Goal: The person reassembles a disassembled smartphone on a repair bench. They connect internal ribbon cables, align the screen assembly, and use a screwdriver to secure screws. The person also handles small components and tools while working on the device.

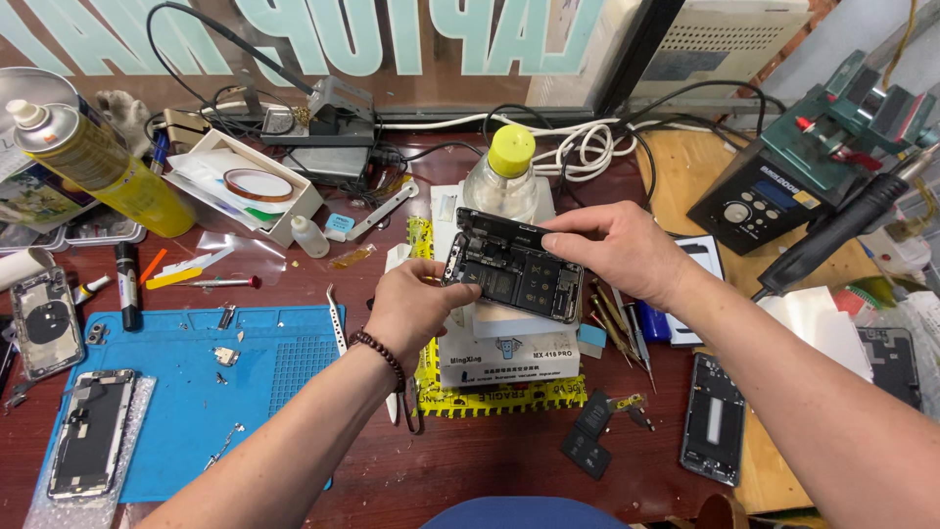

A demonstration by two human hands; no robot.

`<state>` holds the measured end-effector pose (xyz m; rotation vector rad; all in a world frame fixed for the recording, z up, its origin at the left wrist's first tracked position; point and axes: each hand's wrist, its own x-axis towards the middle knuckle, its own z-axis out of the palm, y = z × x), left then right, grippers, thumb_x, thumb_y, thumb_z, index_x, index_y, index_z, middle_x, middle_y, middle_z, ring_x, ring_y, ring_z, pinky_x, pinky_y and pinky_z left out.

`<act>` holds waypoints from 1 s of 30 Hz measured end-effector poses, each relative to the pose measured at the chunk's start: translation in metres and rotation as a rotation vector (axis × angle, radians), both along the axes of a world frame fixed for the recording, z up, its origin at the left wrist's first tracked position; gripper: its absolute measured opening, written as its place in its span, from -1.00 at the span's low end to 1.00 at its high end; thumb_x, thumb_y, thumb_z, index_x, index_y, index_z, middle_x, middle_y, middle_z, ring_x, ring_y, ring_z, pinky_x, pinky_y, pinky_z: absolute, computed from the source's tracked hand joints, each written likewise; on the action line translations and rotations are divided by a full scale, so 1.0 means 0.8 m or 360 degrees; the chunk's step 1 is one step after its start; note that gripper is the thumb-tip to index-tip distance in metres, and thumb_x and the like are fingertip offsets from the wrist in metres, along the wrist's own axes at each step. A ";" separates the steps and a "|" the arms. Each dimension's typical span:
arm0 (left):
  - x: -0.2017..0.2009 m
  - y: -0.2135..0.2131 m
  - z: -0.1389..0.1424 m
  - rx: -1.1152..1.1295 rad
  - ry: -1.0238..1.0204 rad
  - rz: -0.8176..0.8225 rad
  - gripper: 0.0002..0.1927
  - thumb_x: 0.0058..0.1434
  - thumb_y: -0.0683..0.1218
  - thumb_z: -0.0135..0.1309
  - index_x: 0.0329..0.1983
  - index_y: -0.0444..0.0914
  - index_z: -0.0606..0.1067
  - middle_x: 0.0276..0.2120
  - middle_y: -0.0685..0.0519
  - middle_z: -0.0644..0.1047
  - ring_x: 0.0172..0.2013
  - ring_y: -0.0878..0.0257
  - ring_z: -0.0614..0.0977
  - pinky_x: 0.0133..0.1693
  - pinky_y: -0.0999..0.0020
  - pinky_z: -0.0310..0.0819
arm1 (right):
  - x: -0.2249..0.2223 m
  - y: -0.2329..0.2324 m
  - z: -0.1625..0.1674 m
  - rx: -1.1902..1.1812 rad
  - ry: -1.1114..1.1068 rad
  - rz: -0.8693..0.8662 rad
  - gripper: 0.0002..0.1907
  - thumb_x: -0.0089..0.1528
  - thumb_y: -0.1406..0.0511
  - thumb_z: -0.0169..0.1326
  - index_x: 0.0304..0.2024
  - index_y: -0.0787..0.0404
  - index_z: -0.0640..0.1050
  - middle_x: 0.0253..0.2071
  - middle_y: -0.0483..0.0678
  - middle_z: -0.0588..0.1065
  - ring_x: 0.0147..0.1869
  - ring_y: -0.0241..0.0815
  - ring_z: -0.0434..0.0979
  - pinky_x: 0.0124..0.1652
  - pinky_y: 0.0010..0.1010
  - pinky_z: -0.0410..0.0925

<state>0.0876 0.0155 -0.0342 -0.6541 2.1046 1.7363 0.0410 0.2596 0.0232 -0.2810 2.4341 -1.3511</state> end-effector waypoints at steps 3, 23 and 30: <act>-0.016 -0.015 -0.004 0.0009 0.0377 0.0064 -0.59 0.12 -0.11 0.30 0.03 -0.27 0.50 -0.31 0.12 0.61 -0.34 0.35 0.62 -0.41 0.45 0.53 | 0.008 0.001 -0.008 0.0109 0.0140 0.0038 -0.66 0.19 0.22 0.20 0.01 0.13 0.70 -0.22 -0.11 0.71 -0.16 -0.41 0.62 -0.15 -0.52 0.46; -0.063 -0.018 0.026 0.0120 0.0732 -0.0533 -0.67 0.36 0.06 0.08 0.05 -0.18 0.65 -0.17 0.21 0.65 -0.18 0.47 0.56 -0.14 0.49 0.46 | 0.010 0.007 -0.003 0.0101 0.0725 0.0061 -0.67 0.19 0.19 0.28 -0.05 0.20 0.67 -0.18 -0.03 0.67 -0.15 -0.26 0.69 -0.14 -0.46 0.48; -0.063 -0.019 0.029 0.0325 0.0536 -0.0505 -0.69 0.35 0.05 0.06 0.01 -0.18 0.64 -0.17 0.20 0.64 -0.13 0.43 0.61 -0.13 0.40 0.54 | 0.077 0.004 0.026 0.0046 0.1316 -0.0359 -0.93 0.28 0.36 0.24 -0.27 0.26 0.62 -0.30 -0.07 0.55 -0.37 -0.30 0.57 -0.35 -0.50 0.42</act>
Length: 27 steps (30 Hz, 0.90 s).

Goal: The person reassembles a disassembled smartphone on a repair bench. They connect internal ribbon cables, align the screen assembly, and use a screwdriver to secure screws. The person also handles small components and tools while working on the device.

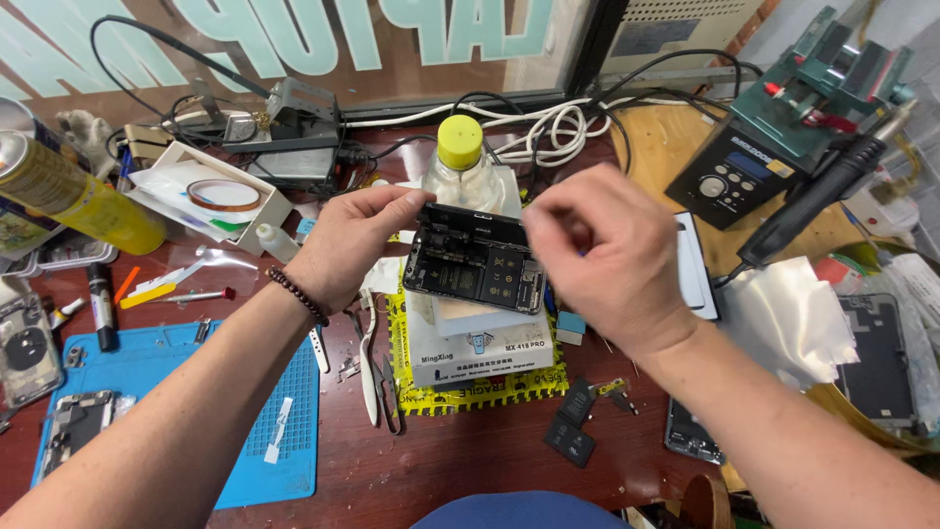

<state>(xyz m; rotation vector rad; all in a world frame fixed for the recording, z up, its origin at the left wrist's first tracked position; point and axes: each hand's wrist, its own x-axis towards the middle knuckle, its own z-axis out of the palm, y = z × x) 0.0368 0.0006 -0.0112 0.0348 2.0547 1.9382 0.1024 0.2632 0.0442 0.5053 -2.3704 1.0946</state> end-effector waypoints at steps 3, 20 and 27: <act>-0.008 0.006 0.003 0.0077 -0.0086 -0.0103 -0.69 0.32 0.06 0.07 0.00 -0.18 0.63 -0.16 0.17 0.65 -0.11 0.39 0.63 -0.13 0.34 0.58 | 0.020 -0.022 -0.006 0.0011 -0.0512 -0.0001 -0.89 0.16 0.32 0.27 -0.32 0.24 0.64 -0.41 -0.08 0.55 -0.49 -0.27 0.52 -0.45 -0.43 0.38; -0.041 -0.040 -0.006 0.0260 -0.0215 -0.0462 -0.72 0.25 0.11 0.17 -0.19 -0.18 0.63 -0.24 0.16 0.62 -0.17 0.31 0.62 -0.18 0.19 0.63 | 0.023 -0.135 -0.047 0.0549 -0.0879 -0.0380 -0.51 0.00 0.18 0.39 -0.03 0.15 0.62 -0.25 -0.01 0.54 -0.16 -0.02 0.59 -0.16 -0.22 0.44; -0.047 -0.039 -0.005 0.0272 -0.0258 -0.0510 -0.72 0.27 0.10 0.15 -0.19 -0.18 0.63 -0.22 0.15 0.63 -0.16 0.30 0.62 -0.16 0.15 0.63 | 0.013 -0.130 -0.045 0.0555 -0.0940 -0.0357 -0.55 0.02 0.23 0.35 -0.03 0.14 0.62 -0.29 -0.02 0.54 -0.21 -0.03 0.59 -0.19 -0.22 0.45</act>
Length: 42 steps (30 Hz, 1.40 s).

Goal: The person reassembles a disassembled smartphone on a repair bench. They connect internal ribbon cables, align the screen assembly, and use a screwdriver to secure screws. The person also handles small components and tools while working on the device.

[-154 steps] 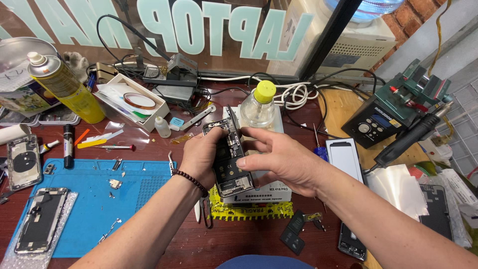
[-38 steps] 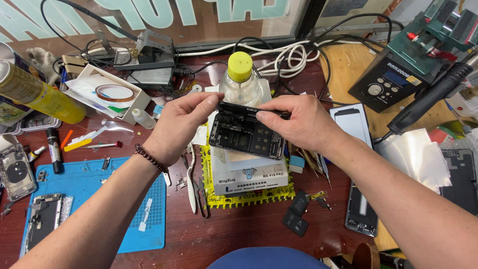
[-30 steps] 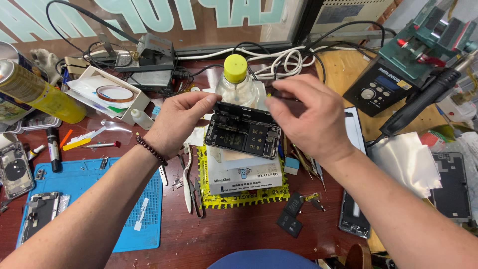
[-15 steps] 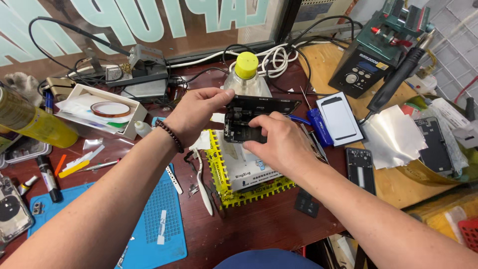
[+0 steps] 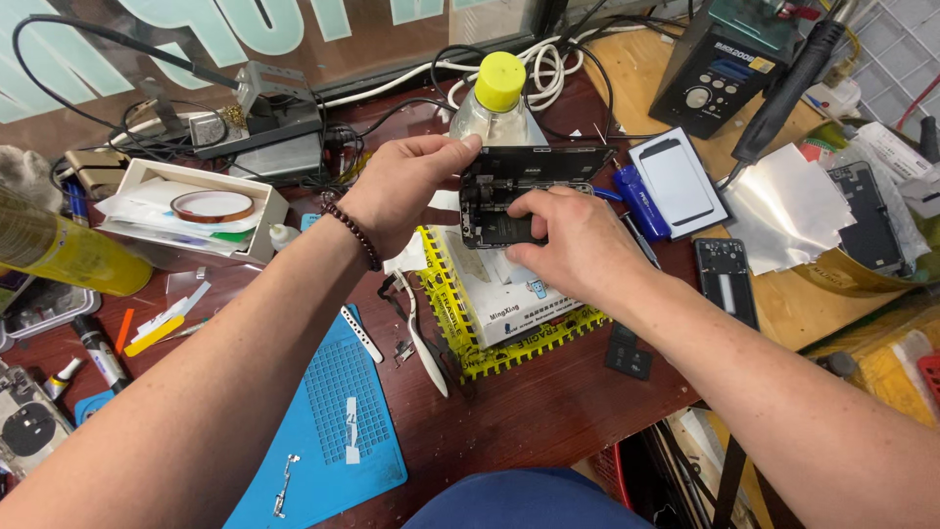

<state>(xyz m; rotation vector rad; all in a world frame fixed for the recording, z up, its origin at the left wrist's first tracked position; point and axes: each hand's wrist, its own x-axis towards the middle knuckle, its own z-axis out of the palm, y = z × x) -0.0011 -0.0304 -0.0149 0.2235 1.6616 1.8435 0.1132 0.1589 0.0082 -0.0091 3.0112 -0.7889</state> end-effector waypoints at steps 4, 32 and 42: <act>-0.004 -0.001 0.003 0.0055 -0.0021 -0.0043 -0.73 0.28 0.09 0.14 -0.19 -0.19 0.63 -0.21 0.13 0.63 -0.17 0.28 0.63 -0.15 0.14 0.64 | -0.005 0.000 0.011 0.0080 -0.0102 0.0064 -0.56 0.03 0.21 0.35 -0.04 0.14 0.61 -0.35 -0.04 0.54 -0.23 -0.04 0.58 -0.19 -0.20 0.44; -0.006 -0.007 -0.004 0.0017 0.0042 -0.0080 -0.68 0.27 0.08 0.16 -0.07 -0.20 0.64 -0.19 0.15 0.65 -0.14 0.34 0.63 -0.10 0.24 0.61 | -0.014 0.006 0.014 0.0133 -0.0168 0.0173 -0.57 0.11 0.19 0.30 0.01 0.16 0.56 -0.37 -0.02 0.55 -0.28 -0.04 0.59 -0.23 -0.18 0.42; 0.007 -0.013 -0.012 0.0020 0.0180 -0.0065 -0.71 0.26 0.02 0.20 -0.03 -0.20 0.62 -0.17 0.17 0.65 -0.17 0.39 0.64 -0.13 0.35 0.59 | 0.033 0.046 0.000 -0.0163 0.0901 -0.0329 -0.82 0.27 0.36 0.30 -0.32 0.27 0.54 -0.43 -0.08 0.41 -0.47 -0.29 0.37 -0.44 -0.47 0.28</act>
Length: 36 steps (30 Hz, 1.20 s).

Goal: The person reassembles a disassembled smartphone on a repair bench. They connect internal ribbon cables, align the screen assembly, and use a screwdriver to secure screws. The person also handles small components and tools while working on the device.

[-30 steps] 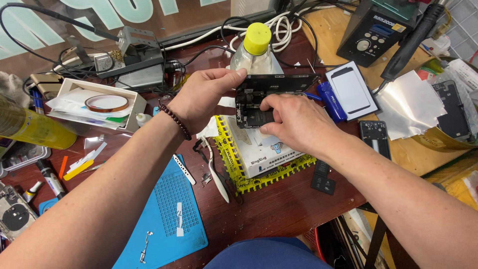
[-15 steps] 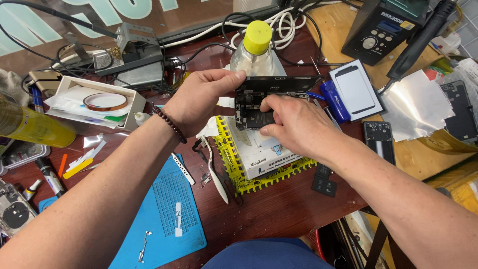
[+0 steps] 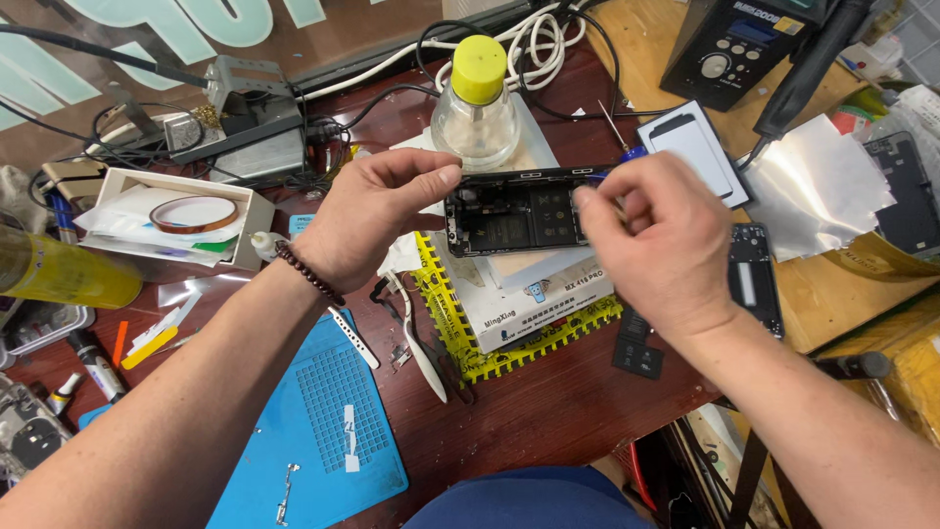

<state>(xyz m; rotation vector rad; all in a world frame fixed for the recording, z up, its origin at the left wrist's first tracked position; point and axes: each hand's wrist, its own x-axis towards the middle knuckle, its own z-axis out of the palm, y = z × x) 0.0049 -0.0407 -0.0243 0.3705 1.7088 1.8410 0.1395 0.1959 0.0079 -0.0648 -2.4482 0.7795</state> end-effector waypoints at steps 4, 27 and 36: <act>0.005 0.003 -0.003 0.0002 -0.0070 0.0088 -0.72 0.29 0.02 0.18 -0.03 -0.22 0.62 -0.17 0.16 0.65 -0.16 0.39 0.63 -0.15 0.35 0.57 | 0.002 0.011 0.010 -0.0096 0.0022 0.0130 -0.88 0.30 0.36 0.28 -0.24 0.26 0.57 -0.40 -0.11 0.45 -0.42 -0.36 0.38 -0.40 -0.51 0.29; 0.003 0.012 0.006 -0.0024 -0.0159 0.0101 -0.68 0.29 0.09 0.16 -0.12 -0.24 0.63 -0.21 0.13 0.63 -0.21 0.35 0.60 -0.19 0.34 0.54 | -0.061 -0.051 -0.027 -0.0171 -0.0550 0.0219 -0.90 0.13 0.33 0.23 -0.30 0.18 0.68 -0.31 0.02 0.61 -0.26 -0.01 0.65 -0.24 -0.21 0.45; -0.004 0.012 0.008 -0.0082 -0.0140 0.0080 -0.64 0.24 0.11 0.18 -0.11 -0.25 0.65 -0.20 0.12 0.64 -0.20 0.32 0.60 -0.18 0.33 0.57 | -0.052 -0.053 -0.027 -0.0177 -0.0438 0.0189 -0.90 0.14 0.34 0.22 -0.28 0.20 0.67 -0.34 0.01 0.59 -0.28 -0.04 0.65 -0.25 -0.25 0.46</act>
